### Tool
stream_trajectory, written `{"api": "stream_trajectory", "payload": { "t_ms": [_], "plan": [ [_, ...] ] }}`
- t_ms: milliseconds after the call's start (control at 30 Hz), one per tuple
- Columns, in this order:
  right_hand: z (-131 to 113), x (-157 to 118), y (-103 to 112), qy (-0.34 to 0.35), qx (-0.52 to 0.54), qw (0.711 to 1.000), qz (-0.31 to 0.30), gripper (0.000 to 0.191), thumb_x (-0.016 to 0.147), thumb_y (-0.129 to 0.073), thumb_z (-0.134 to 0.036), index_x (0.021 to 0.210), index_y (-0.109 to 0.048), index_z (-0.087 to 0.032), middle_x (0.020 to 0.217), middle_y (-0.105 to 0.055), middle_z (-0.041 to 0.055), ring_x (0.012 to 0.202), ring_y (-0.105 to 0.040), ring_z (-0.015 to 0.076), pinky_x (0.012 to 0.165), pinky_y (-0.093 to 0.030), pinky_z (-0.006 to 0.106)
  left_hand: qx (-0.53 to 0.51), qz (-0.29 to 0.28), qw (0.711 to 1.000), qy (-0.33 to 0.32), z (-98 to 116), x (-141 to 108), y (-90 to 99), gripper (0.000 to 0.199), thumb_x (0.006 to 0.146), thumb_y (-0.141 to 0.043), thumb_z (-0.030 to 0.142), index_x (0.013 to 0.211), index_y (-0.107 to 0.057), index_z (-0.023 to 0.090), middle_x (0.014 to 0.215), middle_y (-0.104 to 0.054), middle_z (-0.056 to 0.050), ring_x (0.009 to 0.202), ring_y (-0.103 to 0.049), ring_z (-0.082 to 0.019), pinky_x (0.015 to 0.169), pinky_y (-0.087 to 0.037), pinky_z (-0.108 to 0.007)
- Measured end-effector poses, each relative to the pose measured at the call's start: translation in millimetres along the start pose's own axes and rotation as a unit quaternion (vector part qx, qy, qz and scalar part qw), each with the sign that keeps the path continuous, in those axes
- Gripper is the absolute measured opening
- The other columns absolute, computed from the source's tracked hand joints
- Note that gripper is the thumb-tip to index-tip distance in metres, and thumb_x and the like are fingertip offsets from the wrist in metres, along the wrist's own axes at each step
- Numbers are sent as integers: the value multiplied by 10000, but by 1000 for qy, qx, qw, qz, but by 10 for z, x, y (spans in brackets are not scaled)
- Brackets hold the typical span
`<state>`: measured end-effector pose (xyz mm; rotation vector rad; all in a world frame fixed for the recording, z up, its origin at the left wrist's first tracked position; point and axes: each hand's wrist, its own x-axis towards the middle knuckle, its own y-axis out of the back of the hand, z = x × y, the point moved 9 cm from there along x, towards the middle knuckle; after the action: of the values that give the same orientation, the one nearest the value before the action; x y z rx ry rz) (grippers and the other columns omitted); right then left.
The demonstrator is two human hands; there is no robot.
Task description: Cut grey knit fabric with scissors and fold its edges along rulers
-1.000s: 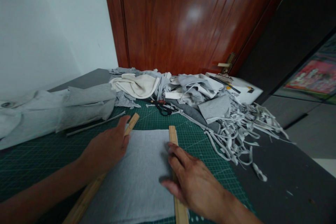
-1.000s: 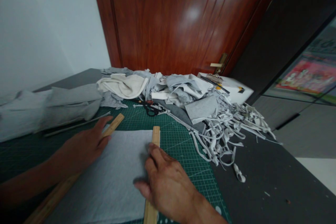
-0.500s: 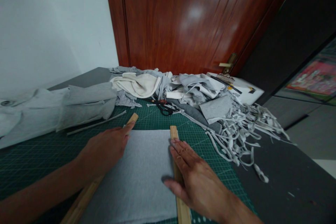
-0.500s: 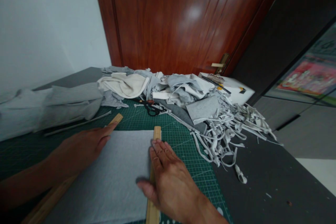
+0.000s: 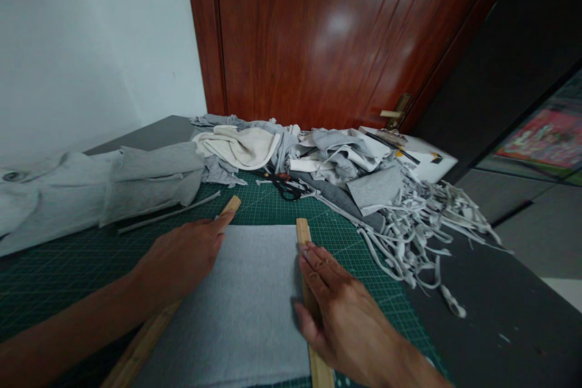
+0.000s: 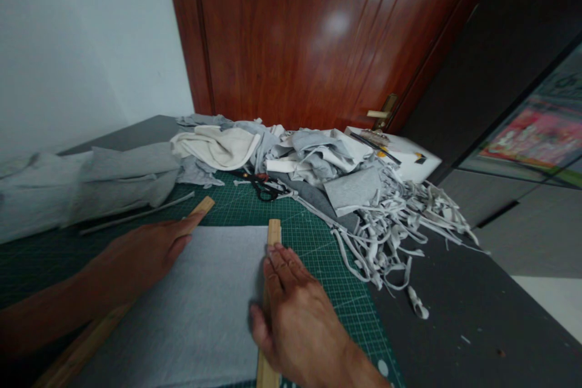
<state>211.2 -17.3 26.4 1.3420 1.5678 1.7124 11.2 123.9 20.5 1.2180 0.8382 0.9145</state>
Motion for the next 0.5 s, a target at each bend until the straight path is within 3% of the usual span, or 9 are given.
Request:
{"api": "stream_trajectory", "payload": {
  "t_ms": [200, 500],
  "plan": [
    [7, -15, -17, -19, -7, 999, 24, 602, 937, -575, -184, 1470, -625, 90, 1559, -609, 310, 1482, -586, 419, 1203, -531, 566, 10, -2, 1000, 4, -4, -7, 7, 636, 1097, -281, 280, 1717, -372, 169, 1299, -769, -185, 1189, -757, -335, 1075, -535, -485],
    [56, 5, 21, -23, -7, 999, 33, 601, 940, -497, -159, 1464, -630, 103, 1538, -629, 303, 1461, -609, 411, 1186, -557, 550, 16, -2, 1000, -12, -14, 36, -19, 647, 1086, -275, 275, 1714, -368, 150, 1317, -758, -212, 1156, -760, -371, 1032, -553, -522]
  ]
}}
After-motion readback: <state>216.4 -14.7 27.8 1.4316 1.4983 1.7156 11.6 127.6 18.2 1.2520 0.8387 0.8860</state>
